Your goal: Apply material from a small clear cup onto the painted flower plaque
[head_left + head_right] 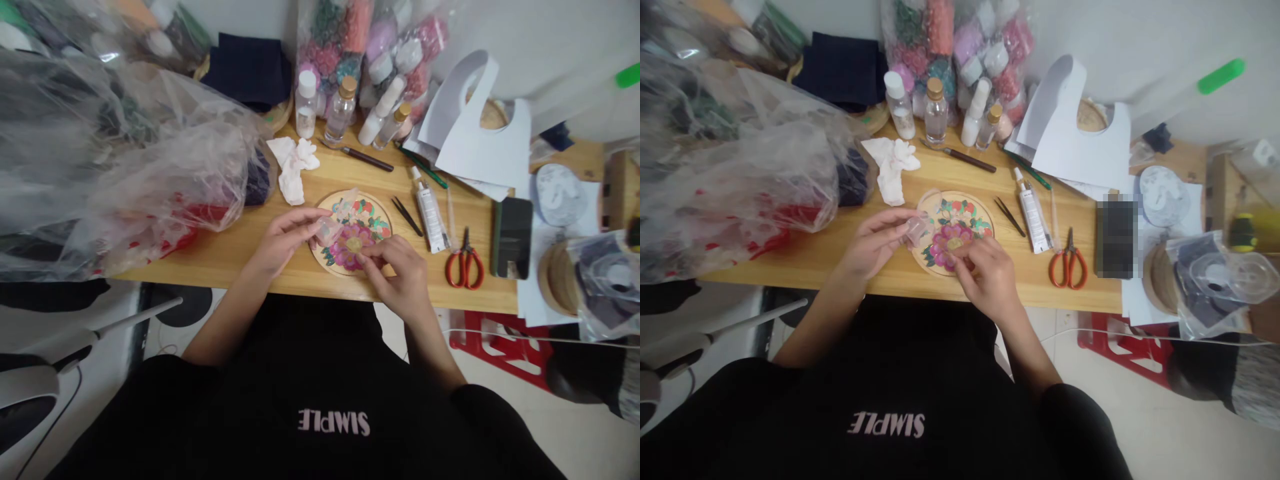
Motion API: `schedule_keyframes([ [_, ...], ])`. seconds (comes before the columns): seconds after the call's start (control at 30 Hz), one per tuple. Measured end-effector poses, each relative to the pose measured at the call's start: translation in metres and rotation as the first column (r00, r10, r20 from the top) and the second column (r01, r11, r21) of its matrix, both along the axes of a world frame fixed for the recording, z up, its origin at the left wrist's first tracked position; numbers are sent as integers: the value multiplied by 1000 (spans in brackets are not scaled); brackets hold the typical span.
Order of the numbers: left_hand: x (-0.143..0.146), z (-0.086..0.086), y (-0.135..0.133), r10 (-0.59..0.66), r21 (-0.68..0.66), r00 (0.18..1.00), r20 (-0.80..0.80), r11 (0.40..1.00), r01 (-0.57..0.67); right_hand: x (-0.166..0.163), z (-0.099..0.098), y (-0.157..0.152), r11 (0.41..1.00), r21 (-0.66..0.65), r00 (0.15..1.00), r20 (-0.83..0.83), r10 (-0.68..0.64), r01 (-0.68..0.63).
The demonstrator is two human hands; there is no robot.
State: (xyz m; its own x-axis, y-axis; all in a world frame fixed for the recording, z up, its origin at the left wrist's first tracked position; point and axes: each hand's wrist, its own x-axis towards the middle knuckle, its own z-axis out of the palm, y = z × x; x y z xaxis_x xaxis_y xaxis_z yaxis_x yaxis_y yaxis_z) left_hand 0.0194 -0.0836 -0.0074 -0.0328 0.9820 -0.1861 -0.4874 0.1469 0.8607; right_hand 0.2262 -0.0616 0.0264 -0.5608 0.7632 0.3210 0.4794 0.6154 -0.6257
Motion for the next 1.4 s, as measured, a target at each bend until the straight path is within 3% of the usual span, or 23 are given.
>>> schedule_keyframes([
  [0.4, 0, 0, -1, 13, -29, 998, -62, 999, -15, -25, -6, 14, 1000, 14, 993, 122, 5, -7],
  [0.6, 0, 2, -1, 15, -24, 999, -52, 1000, -16, -28, -5, 15, 989, -144, 998, 45, 51, -45],
  [0.8, 1, 3, 0, 18, -34, 1000, -16, 999, -19, -26, -3, 11, 956, -294, 997, -73, -18, -4],
  [0.97, 1, 4, -1, 28, -25, 999, -23, 999, -28, -10, 1, 4, 969, -246, 992, -115, -59, 29],
  [1.27, 0, 0, 1, 6, -11, 1000, -27, 1000, -7, 9, -19, -11, 1000, 23, 996, 90, 16, -18],
  [1.4, 0, -3, 1, 3, -9, 999, -33, 1000, -3, 8, -24, -16, 998, 55, 993, 118, 11, -17],
])
